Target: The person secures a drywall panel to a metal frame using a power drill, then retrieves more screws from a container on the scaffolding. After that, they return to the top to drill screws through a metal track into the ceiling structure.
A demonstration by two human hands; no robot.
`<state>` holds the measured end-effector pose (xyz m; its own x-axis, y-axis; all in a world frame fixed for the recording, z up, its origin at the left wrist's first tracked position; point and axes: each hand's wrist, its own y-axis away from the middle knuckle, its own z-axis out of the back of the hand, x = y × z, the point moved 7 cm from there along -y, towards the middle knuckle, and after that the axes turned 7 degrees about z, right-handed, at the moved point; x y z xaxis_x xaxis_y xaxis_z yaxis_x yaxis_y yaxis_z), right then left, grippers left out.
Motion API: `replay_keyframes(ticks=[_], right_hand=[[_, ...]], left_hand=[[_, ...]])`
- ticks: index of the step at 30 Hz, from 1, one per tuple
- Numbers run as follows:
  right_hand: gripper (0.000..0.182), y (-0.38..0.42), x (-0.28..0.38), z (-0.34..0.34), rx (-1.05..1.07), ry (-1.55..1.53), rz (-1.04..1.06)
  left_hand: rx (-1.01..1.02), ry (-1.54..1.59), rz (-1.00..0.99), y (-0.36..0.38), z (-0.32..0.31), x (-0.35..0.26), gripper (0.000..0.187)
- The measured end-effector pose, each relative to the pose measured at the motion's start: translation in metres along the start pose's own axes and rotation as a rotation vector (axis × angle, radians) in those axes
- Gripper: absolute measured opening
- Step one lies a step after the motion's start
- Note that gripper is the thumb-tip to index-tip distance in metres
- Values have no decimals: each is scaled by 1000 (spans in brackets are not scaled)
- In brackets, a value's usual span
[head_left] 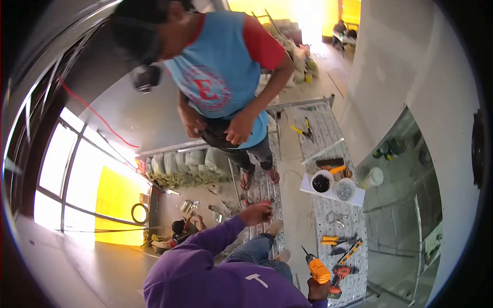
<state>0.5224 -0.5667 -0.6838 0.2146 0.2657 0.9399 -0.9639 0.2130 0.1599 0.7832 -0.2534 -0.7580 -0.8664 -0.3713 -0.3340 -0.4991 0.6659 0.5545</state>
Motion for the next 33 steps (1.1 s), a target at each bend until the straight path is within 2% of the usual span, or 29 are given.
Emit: replay_keyframes(ticks=[1,3,5,6,8,10,13,17,19,21,23,24,26,28,29,30,31,32,33], right_hand=[[46,-3,20,7,-13,-66,6],[46,-6,50,16,-25,-198,-7],[40,-7,80,25,24,20,256],[39,-10,91,25,-8,-56,245],[37,-11,109,22,-36,-328,150],[36,-7,124,13,-20,-710,-5],[38,-15,148,4,25,-933,5],[42,-27,186,1,48,-897,80],[44,-36,193,-2,29,-931,108],[45,-42,207,-4,-45,-999,116],[47,-48,210,-6,-118,-1054,189],[47,-47,214,-5,-168,-1063,231],[48,-49,221,-4,-249,-1073,317],[49,-42,215,-7,-323,-1166,347],[49,-36,214,-8,-358,-1207,353],[46,-30,224,-8,-374,-1125,448],[48,-24,225,-9,-415,-1096,457],[49,-17,220,-9,-446,-1052,436],[51,-12,216,-9,-471,-1012,419]], left_hand=[[-22,89,-4,32,11,6,10],[-153,-653,-372,88,30,1,14],[-280,-1058,-594,135,61,33,15],[-318,-1111,-659,149,86,46,13],[-324,-639,-602,165,109,61,8],[-240,401,-297,174,110,104,5],[-187,421,-333,168,116,119,6],[-199,423,-326,150,91,103,3],[-259,-54,-504,129,112,75,4],[-201,-114,-493,111,113,47,4],[-126,279,-276,98,83,24,4],[-95,-35,-352,81,95,10,3],[-59,-379,-382,68,79,-16,3],[-221,-1035,-476,71,17,-59,3],[-341,-1662,-610,69,1,-70,4],[-287,-1660,-539,55,1,-80,4],[-205,-1276,-382,39,3,-83,5],[-174,-876,-257,25,4,-85,6],[-137,-100,-58,10,4,-78,8]])
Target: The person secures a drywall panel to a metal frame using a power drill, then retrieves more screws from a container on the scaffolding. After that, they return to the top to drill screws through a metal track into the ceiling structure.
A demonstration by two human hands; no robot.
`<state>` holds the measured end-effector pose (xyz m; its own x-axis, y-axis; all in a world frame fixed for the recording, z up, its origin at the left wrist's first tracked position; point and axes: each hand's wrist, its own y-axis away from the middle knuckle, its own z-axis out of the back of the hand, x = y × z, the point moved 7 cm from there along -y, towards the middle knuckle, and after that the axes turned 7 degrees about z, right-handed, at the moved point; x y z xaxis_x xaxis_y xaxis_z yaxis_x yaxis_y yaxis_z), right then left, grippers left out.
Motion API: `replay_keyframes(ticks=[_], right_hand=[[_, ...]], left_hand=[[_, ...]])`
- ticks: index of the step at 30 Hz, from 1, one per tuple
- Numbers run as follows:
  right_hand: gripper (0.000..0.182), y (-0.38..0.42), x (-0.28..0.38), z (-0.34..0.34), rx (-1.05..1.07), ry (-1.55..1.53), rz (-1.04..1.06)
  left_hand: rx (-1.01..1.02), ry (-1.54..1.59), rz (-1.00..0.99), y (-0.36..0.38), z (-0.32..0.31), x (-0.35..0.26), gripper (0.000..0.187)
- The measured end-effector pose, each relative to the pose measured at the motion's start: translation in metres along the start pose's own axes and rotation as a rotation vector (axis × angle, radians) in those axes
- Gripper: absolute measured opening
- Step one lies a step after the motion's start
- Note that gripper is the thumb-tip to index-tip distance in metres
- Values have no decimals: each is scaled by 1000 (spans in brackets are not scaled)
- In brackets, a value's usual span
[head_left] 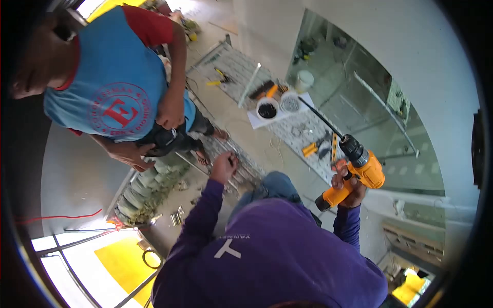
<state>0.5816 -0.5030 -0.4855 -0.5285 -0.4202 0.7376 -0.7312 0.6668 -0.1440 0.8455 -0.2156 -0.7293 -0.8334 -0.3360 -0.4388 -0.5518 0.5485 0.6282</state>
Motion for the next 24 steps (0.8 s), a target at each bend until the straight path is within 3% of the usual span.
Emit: replay_keyframes(ticks=[1,3,4,7,10,12,15,20,23,24], right_hand=[[50,4,0,4,-46,40,3],[48,13,1,8,-133,122,8],[47,13,0,9,-183,167,13],[47,2,-11,16,-257,259,-9],[50,-10,-34,56,-235,170,-61],[46,-37,-43,35,-179,168,-45],[47,-75,-74,54,-145,124,-99],[44,-102,-60,35,-144,150,-67],[44,-117,-46,40,-105,179,-83],[44,-122,-43,42,-104,195,-88]], left_hand=[[-4,-630,-303,-18,1,-20,9],[49,-663,-256,-55,3,-20,11],[58,-56,70,-73,-1,-6,11],[72,-52,202,-95,-24,-13,10],[-31,-146,165,-116,-27,-22,9],[36,-102,140,-138,-14,-23,9],[-48,-167,161,-172,-5,-42,10],[-50,-207,122,-179,-6,-48,10],[24,-891,-411,-201,18,-68,17],[42,-1050,-492,-207,31,-68,16]])
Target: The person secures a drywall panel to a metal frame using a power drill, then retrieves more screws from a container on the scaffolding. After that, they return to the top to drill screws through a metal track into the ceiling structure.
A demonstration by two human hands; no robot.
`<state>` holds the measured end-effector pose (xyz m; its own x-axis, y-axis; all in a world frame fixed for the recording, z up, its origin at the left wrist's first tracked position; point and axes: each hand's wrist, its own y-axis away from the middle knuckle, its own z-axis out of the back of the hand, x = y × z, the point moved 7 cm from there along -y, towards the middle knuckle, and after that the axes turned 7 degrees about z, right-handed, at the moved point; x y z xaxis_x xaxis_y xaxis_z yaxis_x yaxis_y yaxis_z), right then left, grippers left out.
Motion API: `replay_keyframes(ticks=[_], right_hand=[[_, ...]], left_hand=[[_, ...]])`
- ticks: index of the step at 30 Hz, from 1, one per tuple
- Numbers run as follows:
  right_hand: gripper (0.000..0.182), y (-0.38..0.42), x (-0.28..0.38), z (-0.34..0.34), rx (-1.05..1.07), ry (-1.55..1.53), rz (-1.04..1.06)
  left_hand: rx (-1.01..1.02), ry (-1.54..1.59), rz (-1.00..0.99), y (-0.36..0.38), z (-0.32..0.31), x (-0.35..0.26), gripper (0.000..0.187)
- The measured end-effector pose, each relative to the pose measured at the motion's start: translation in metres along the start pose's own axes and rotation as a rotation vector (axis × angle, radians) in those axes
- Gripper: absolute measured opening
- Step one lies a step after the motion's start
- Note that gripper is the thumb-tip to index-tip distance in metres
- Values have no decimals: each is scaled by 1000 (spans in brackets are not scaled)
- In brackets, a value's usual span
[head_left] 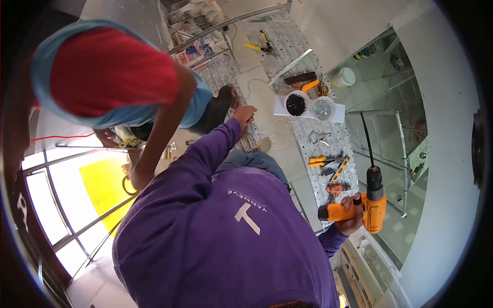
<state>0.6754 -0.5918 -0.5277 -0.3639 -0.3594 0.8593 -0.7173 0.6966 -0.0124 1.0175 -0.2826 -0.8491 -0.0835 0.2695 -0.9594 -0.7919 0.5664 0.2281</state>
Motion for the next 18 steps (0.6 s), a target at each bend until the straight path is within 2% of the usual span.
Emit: replay_keyframes(ticks=[1,2,4,6,9,11,15,18], right_hand=[[44,-4,9,-9,-6,21,1],[44,-5,16,-6,-35,62,33],[44,-3,33,3,-90,141,105],[48,0,40,13,-95,160,131],[47,2,45,19,-130,171,157],[51,2,42,22,-113,152,163],[49,1,38,8,-68,70,135],[46,4,43,8,-95,169,187]], left_hand=[[-1,-153,-90,-1,6,13,16],[33,-235,-86,-3,9,31,12],[-26,-88,237,-10,18,61,8],[-209,388,864,5,21,95,16],[-407,631,949,15,28,79,17],[-384,640,905,13,34,65,17],[-401,656,831,-8,49,50,16],[-379,665,759,-39,59,37,13]])
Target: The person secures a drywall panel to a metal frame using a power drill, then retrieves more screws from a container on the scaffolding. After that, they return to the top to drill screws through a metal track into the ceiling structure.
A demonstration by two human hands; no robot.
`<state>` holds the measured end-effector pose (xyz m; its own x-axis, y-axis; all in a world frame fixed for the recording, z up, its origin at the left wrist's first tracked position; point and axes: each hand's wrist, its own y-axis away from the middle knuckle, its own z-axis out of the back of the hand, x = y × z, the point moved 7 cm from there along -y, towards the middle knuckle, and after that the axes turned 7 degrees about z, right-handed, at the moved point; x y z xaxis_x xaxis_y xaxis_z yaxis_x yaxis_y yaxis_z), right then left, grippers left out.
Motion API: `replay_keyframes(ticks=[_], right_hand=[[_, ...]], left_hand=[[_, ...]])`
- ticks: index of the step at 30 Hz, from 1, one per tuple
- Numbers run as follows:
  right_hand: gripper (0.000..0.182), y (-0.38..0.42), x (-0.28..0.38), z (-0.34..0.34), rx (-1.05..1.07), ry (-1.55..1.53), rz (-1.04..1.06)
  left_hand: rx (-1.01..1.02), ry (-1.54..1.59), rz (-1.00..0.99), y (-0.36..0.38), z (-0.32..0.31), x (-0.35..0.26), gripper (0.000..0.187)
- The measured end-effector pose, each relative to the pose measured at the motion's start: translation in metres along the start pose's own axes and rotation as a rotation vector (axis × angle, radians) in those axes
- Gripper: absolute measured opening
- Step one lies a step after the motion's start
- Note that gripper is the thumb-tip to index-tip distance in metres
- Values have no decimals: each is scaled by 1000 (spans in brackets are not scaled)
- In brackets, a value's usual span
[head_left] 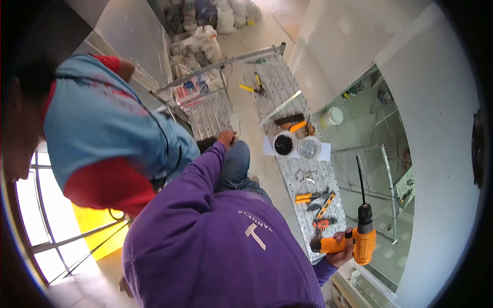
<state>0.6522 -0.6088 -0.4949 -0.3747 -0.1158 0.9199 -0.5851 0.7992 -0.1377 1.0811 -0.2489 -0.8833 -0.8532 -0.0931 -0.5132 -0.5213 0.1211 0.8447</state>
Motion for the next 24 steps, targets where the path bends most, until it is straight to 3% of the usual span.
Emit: replay_keyframes(ticks=[4,8,10,14,17,20,24], right_hand=[[42,16,-1,13,-91,-8,35],[39,45,-26,35,-209,6,13],[39,50,-38,15,-259,-22,32],[31,39,-47,-53,-387,-86,111],[29,24,-61,-91,-372,-88,72],[28,5,-74,-123,-305,-66,22],[26,-24,-94,-163,-160,-35,-46]], left_hand=[[201,94,-81,-41,-26,-23,14],[329,-128,-148,-34,-56,-67,21],[414,-49,-84,-22,-73,-93,20],[573,-118,-172,-2,-90,-157,17],[620,-17,-161,58,-90,-202,11],[692,109,-150,64,-64,-239,13],[565,215,-80,43,1,-257,14]])
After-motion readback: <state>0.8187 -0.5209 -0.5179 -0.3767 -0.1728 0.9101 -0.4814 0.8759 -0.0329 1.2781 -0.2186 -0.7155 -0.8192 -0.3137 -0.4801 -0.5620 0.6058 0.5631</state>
